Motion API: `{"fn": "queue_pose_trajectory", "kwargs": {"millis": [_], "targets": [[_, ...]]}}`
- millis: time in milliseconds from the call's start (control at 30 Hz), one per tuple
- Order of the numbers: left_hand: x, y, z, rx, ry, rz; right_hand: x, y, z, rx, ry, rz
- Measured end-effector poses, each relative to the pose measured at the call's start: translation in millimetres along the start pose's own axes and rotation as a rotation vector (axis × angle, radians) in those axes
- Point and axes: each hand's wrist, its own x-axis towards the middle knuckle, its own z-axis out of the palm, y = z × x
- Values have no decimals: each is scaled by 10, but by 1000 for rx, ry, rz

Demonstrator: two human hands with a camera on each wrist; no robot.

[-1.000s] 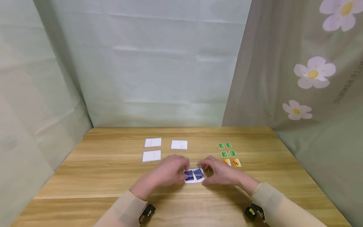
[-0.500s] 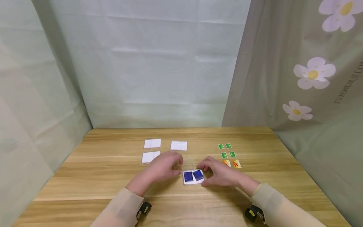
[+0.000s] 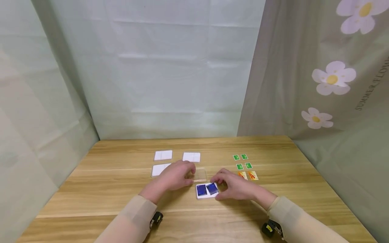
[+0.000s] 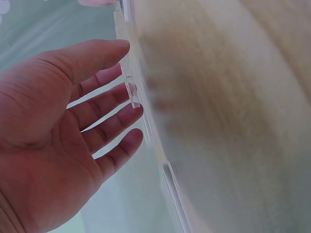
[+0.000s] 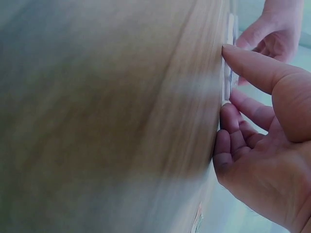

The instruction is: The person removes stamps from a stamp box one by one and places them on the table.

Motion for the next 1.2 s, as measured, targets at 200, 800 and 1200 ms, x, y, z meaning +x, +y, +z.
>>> {"fn": "queue_pose_trajectory", "kwargs": {"millis": [200,800,1200], "targets": [[16,-13,-5,26,-20,-21,0,-3,0,-1,0,4],[31,-23,-13,50,-56,-57,10,-2,4,17,-11,22],[-73,85,-53,-27,4,-30,11,-9,-4,17,-14,25]]}}
